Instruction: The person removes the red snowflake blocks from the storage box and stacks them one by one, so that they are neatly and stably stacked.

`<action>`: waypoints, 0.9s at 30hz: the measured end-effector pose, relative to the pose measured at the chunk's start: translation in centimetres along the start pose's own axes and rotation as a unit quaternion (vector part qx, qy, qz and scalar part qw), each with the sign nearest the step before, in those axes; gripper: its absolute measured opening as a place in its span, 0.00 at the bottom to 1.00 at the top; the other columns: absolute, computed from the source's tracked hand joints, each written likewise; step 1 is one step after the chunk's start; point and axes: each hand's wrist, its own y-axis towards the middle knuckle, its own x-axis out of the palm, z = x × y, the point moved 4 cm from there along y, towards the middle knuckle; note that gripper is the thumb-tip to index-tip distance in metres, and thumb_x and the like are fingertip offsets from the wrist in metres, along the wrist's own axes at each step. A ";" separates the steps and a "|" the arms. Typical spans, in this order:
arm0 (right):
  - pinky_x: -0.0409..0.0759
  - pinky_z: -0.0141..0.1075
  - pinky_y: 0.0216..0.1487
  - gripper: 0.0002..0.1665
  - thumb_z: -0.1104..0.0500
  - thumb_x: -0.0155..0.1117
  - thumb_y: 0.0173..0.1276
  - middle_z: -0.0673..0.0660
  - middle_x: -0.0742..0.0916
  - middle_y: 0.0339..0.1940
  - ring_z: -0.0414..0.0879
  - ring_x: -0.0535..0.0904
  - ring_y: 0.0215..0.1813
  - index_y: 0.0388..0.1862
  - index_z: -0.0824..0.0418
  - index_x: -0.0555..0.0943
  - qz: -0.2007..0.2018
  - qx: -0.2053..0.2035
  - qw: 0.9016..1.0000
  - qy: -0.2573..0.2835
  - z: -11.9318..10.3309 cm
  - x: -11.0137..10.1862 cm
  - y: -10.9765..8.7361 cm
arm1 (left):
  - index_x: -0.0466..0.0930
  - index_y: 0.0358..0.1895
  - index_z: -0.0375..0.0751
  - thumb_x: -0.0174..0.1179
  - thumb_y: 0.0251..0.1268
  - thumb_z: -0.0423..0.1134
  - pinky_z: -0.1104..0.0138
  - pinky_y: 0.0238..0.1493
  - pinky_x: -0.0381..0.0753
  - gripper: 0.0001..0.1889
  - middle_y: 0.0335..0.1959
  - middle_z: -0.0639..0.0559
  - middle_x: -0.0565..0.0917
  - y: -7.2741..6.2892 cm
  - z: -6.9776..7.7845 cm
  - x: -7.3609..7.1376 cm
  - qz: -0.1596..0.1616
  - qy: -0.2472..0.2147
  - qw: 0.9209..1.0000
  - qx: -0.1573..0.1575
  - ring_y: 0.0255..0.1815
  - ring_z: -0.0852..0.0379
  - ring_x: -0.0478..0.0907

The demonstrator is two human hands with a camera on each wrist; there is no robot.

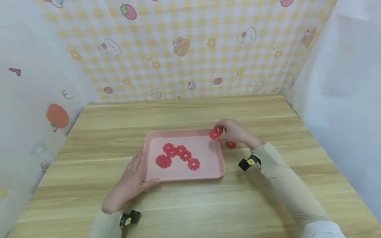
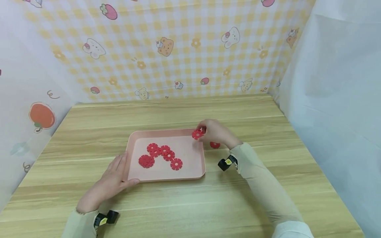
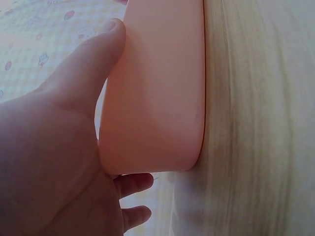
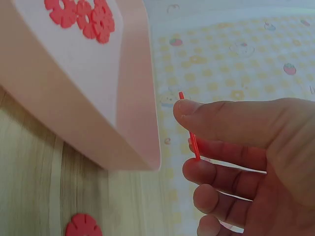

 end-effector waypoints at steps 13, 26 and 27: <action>0.72 0.35 0.33 0.19 0.62 0.72 0.54 0.54 0.81 0.32 0.47 0.72 0.34 0.47 0.63 0.82 0.022 0.009 1.000 0.013 4.0 -0.2 -1.8 | 0.43 0.73 0.25 0.65 0.53 0.61 0.41 0.72 0.46 0.58 0.73 0.29 0.52 0.1 -0.3 0.3 0.006 -0.002 1.000 0.008 0.73 0.32 0.47; 0.76 0.42 0.43 0.23 0.62 0.74 0.53 0.57 0.83 0.37 0.49 0.76 0.40 0.49 0.64 0.81 0.014 0.032 0.999 0.003 7.3 1.3 -2.5 | 0.43 0.72 0.23 0.64 0.54 0.60 0.41 0.72 0.46 0.57 0.73 0.27 0.51 0.1 -0.2 0.2 -0.002 0.010 1.000 0.004 0.73 0.29 0.46; 0.76 0.43 0.44 0.23 0.62 0.74 0.53 0.57 0.83 0.37 0.50 0.77 0.41 0.49 0.64 0.81 0.013 0.035 0.999 0.006 7.5 1.5 -2.5 | 0.43 0.72 0.23 0.64 0.54 0.60 0.41 0.72 0.46 0.57 0.73 0.27 0.51 0.1 -0.1 0.2 -0.002 0.011 1.000 0.004 0.73 0.29 0.46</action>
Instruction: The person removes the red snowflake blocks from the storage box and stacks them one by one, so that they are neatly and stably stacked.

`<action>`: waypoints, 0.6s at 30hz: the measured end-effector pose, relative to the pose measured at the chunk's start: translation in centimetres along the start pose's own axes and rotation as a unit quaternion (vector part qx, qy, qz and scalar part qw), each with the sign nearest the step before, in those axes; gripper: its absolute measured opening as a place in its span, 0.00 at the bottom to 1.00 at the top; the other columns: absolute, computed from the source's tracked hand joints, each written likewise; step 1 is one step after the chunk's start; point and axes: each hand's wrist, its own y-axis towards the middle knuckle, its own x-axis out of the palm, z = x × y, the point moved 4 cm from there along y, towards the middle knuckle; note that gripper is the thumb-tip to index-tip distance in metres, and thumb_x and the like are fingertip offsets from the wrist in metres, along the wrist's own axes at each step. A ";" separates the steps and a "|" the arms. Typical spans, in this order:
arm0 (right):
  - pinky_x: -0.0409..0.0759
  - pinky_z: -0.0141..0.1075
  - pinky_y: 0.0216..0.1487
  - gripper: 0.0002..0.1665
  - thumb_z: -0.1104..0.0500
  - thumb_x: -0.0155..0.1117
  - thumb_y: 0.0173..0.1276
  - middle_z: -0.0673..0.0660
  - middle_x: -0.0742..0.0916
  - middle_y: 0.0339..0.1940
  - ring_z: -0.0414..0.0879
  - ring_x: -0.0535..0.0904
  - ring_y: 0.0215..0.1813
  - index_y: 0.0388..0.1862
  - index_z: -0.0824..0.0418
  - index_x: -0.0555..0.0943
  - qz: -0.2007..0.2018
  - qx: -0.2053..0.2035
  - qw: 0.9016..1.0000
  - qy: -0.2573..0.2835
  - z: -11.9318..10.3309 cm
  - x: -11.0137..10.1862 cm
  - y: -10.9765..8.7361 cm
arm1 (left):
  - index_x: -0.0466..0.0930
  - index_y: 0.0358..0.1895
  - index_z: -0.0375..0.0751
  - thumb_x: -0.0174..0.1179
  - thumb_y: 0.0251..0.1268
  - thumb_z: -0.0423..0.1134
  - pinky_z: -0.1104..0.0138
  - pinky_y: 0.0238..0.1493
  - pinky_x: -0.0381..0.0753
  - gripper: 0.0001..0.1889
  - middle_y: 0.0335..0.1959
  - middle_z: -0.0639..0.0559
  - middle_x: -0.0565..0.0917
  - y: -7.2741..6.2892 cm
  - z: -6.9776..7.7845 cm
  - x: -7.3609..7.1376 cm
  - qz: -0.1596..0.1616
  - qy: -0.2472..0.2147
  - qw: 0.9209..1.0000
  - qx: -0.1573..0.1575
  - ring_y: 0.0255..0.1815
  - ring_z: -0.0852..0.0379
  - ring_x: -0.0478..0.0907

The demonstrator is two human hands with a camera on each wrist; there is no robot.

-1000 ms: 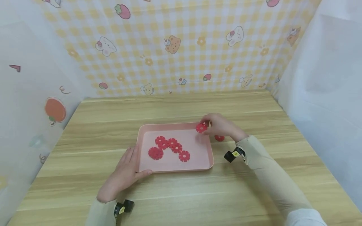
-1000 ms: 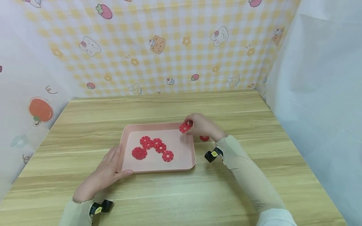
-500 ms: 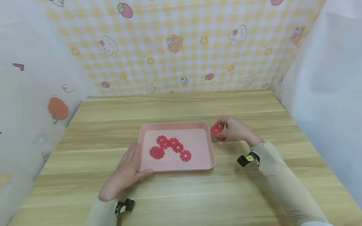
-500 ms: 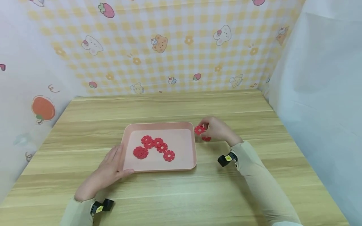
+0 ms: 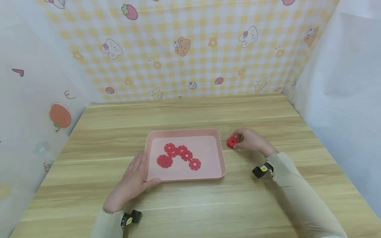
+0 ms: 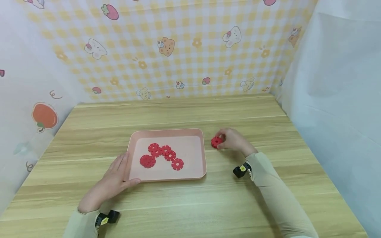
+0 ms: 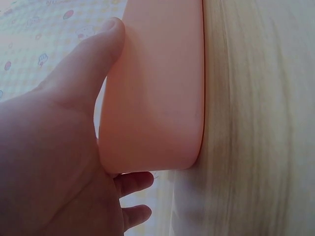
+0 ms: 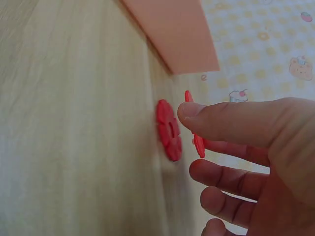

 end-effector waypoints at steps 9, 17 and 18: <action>0.77 0.47 0.50 0.23 0.64 0.73 0.53 0.59 0.85 0.41 0.51 0.79 0.45 0.49 0.64 0.81 -0.020 0.014 1.000 0.012 0.5 0.7 0.2 | 0.43 0.72 0.23 0.64 0.54 0.61 0.40 0.72 0.47 0.57 0.73 0.27 0.50 -0.1 0.0 -0.1 -0.001 0.003 1.000 0.000 0.73 0.28 0.46; 0.77 0.48 0.52 0.26 0.64 0.74 0.52 0.59 0.85 0.42 0.51 0.79 0.46 0.51 0.65 0.80 -0.031 0.008 0.999 0.004 0.6 0.6 0.4 | 0.43 0.73 0.24 0.64 0.54 0.61 0.40 0.72 0.47 0.57 0.73 0.28 0.51 -0.2 0.0 -0.2 -0.002 -0.004 1.000 -0.003 0.73 0.29 0.46; 0.77 0.49 0.52 0.26 0.64 0.74 0.52 0.59 0.85 0.42 0.51 0.80 0.46 0.52 0.64 0.80 -0.032 0.010 0.999 0.003 0.6 0.5 0.4 | 0.43 0.73 0.24 0.64 0.54 0.61 0.40 0.72 0.47 0.57 0.73 0.28 0.51 -0.2 0.0 -0.2 -0.002 -0.003 1.000 -0.003 0.73 0.29 0.46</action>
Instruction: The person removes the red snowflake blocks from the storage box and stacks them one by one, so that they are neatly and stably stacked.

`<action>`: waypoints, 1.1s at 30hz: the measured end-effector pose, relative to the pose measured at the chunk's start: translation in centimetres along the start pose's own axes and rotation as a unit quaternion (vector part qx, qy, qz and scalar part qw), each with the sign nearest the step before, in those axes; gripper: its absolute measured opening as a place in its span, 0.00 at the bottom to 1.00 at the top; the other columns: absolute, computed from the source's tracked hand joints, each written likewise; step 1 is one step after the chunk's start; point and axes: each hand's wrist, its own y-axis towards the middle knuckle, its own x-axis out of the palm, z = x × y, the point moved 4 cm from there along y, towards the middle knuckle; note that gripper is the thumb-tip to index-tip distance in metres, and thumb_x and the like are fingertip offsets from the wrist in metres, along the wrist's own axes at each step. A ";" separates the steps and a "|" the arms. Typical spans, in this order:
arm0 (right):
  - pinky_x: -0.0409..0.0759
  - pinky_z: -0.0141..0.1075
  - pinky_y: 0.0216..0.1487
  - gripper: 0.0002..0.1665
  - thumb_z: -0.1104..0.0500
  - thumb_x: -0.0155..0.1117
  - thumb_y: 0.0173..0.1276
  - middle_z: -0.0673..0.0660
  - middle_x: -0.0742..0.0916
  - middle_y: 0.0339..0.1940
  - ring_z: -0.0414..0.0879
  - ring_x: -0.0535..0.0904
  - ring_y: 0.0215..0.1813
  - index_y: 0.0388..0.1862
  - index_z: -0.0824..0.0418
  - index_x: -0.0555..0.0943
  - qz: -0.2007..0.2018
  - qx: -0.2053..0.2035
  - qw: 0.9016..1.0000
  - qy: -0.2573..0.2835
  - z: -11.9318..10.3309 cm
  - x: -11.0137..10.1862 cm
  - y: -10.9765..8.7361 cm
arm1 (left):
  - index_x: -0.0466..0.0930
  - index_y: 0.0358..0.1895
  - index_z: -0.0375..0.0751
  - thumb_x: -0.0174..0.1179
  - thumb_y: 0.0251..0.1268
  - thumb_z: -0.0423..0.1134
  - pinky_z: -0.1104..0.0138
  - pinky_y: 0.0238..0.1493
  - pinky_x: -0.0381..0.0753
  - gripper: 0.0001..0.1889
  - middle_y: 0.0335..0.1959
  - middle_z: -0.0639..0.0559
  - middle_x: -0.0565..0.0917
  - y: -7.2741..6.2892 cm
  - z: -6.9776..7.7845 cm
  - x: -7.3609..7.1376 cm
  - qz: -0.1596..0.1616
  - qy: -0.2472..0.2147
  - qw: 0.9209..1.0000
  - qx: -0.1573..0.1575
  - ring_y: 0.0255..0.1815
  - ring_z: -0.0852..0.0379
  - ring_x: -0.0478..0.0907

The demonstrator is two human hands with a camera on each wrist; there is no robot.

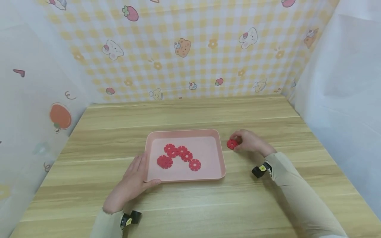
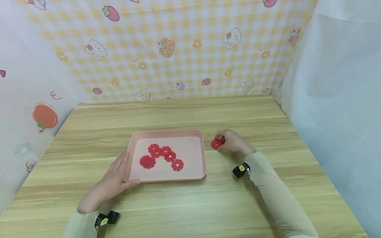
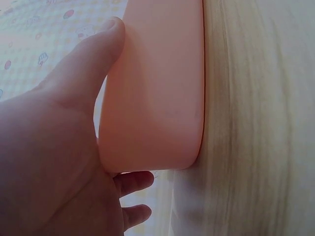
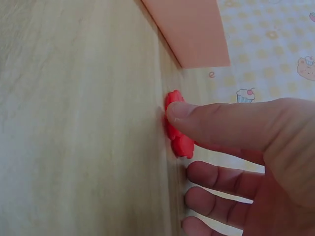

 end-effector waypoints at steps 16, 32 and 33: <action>0.74 0.36 0.37 0.20 0.60 0.71 0.57 0.54 0.81 0.33 0.46 0.75 0.33 0.50 0.62 0.82 0.028 -0.037 0.999 -0.002 -3.6 -1.1 0.0 | 0.43 0.73 0.24 0.64 0.54 0.61 0.40 0.72 0.48 0.57 0.73 0.28 0.51 0.0 0.0 -0.1 0.002 0.001 1.000 0.002 0.73 0.29 0.46; 0.73 0.36 0.35 0.16 0.58 0.70 0.60 0.52 0.82 0.36 0.48 0.73 0.37 0.49 0.56 0.84 0.000 -0.069 0.998 -0.012 -9.5 -1.5 1.4 | 0.42 0.73 0.24 0.64 0.54 0.61 0.40 0.72 0.46 0.57 0.73 0.27 0.51 0.0 -0.1 0.2 0.010 -0.011 1.000 0.011 0.73 0.29 0.46; 0.73 0.36 0.35 0.16 0.59 0.70 0.60 0.52 0.82 0.35 0.48 0.73 0.36 0.48 0.57 0.84 0.000 -0.078 0.997 -0.010 -9.8 -1.5 1.6 | 0.42 0.73 0.24 0.64 0.54 0.61 0.40 0.72 0.46 0.57 0.73 0.27 0.51 0.0 -0.1 0.2 0.010 -0.010 1.000 0.012 0.73 0.29 0.46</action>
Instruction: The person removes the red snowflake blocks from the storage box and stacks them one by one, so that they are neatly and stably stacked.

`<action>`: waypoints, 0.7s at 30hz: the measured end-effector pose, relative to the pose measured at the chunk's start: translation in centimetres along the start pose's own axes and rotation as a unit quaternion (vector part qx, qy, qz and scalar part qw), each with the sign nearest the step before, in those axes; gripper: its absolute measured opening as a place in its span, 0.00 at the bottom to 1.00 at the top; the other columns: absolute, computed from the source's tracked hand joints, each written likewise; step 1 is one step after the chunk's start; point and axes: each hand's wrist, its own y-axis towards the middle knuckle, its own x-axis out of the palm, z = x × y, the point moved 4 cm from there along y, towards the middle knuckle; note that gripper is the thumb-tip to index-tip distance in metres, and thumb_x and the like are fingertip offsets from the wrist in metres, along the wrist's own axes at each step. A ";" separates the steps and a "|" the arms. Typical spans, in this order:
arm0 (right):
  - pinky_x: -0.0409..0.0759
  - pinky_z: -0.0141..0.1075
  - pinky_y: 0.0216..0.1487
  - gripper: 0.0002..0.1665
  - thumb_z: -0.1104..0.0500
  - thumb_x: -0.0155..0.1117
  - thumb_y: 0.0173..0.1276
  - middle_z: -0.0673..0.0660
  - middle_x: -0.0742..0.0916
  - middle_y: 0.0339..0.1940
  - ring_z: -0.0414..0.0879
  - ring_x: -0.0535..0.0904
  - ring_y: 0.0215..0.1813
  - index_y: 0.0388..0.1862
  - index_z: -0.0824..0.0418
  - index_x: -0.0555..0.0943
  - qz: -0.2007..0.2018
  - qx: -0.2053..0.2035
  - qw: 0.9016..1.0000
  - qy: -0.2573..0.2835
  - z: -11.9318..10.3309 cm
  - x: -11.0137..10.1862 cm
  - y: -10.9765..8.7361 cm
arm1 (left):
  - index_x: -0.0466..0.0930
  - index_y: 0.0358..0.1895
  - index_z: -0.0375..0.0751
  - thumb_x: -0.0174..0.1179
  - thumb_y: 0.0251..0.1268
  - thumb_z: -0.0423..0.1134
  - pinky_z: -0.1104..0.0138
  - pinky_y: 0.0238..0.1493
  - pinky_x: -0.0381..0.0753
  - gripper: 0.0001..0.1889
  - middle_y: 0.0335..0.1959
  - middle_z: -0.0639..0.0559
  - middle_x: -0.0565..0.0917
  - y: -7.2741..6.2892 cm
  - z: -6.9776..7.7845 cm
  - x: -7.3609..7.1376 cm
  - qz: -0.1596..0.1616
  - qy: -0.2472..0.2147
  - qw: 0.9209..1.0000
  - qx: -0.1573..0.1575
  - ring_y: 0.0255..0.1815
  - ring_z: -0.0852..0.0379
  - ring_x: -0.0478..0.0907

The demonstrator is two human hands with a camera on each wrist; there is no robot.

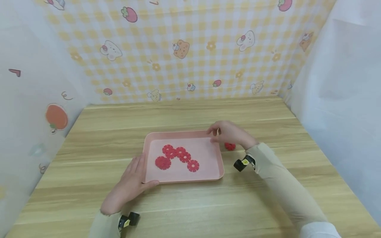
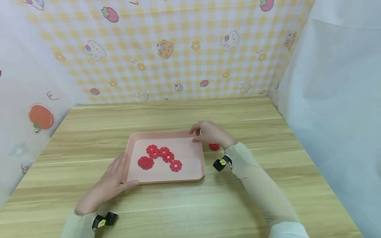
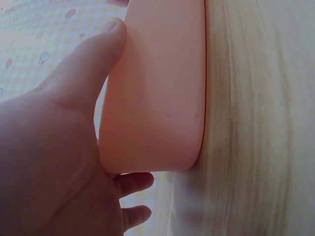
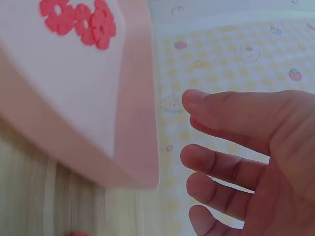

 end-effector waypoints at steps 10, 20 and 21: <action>0.74 0.34 0.37 0.15 0.59 0.70 0.59 0.51 0.82 0.31 0.45 0.73 0.36 0.47 0.59 0.85 -0.020 -0.039 0.999 0.023 -2.2 1.4 2.0 | 0.42 0.73 0.24 0.63 0.55 0.61 0.41 0.72 0.46 0.57 0.73 0.27 0.51 -0.1 -0.1 -0.1 -0.002 0.000 1.000 0.000 0.73 0.29 0.45; 0.74 0.33 0.37 0.15 0.57 0.70 0.60 0.49 0.83 0.30 0.45 0.75 0.35 0.47 0.57 0.85 -0.059 -0.050 0.997 0.010 -3.3 3.6 3.6 | 0.42 0.73 0.24 0.64 0.55 0.61 0.40 0.72 0.47 0.57 0.73 0.27 0.50 0.0 -0.1 -0.2 -0.004 -0.004 1.000 -0.004 0.73 0.28 0.45; 0.74 0.33 0.36 0.15 0.57 0.70 0.60 0.49 0.83 0.30 0.44 0.75 0.35 0.47 0.57 0.85 -0.063 -0.051 0.997 0.005 -3.4 3.8 3.8 | 0.42 0.73 0.24 0.64 0.55 0.60 0.40 0.72 0.46 0.57 0.73 0.27 0.49 0.0 0.0 -0.2 -0.005 -0.005 1.000 -0.004 0.73 0.28 0.45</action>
